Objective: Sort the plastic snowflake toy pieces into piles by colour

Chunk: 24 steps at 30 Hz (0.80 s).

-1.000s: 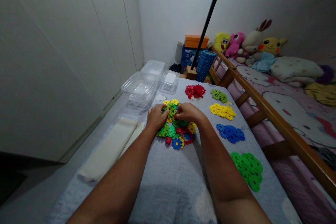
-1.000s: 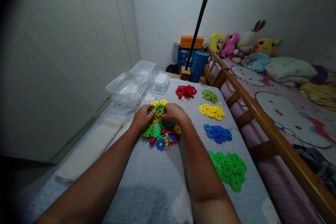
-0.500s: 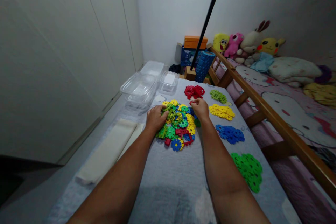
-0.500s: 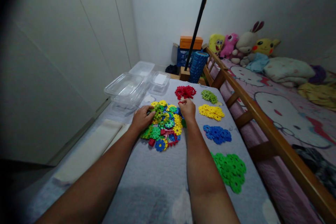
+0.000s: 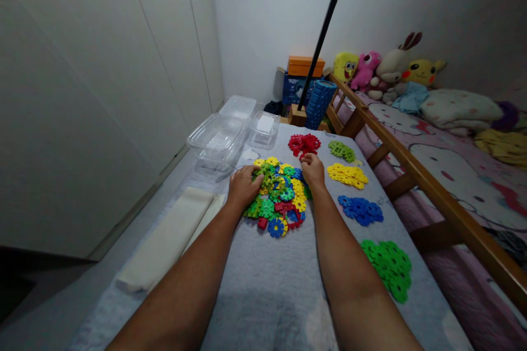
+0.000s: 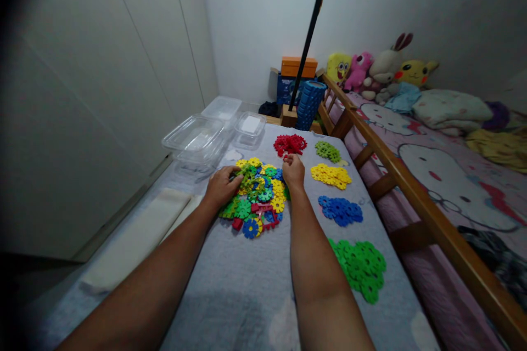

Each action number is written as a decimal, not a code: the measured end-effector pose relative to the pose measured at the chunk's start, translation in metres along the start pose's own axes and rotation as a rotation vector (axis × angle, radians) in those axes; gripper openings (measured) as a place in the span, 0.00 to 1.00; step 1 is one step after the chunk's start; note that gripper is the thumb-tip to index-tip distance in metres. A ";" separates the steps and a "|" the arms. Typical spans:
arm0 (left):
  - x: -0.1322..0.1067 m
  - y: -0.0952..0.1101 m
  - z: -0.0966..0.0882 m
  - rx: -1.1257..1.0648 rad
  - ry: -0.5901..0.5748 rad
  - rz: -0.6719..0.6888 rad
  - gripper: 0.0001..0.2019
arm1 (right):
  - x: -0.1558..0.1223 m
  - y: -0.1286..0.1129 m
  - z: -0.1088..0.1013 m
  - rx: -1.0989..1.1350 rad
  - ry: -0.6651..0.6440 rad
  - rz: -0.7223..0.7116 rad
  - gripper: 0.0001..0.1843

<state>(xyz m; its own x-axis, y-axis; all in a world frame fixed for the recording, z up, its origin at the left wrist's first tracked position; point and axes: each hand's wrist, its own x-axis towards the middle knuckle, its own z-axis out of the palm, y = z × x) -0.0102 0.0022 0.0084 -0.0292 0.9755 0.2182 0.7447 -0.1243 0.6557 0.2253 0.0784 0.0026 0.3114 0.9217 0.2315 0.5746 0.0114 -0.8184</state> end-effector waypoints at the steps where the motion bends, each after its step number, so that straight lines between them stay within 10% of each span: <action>1: 0.000 0.000 0.000 -0.001 -0.001 0.000 0.16 | -0.001 0.000 0.000 -0.044 -0.006 -0.019 0.19; 24: 0.000 0.001 -0.001 0.011 -0.007 -0.007 0.15 | -0.005 -0.009 -0.003 -0.466 -0.188 -0.079 0.27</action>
<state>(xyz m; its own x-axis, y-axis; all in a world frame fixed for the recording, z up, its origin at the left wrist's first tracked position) -0.0102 0.0014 0.0101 -0.0300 0.9776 0.2084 0.7521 -0.1152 0.6489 0.2209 0.0729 0.0108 0.1364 0.9793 0.1494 0.8808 -0.0509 -0.4708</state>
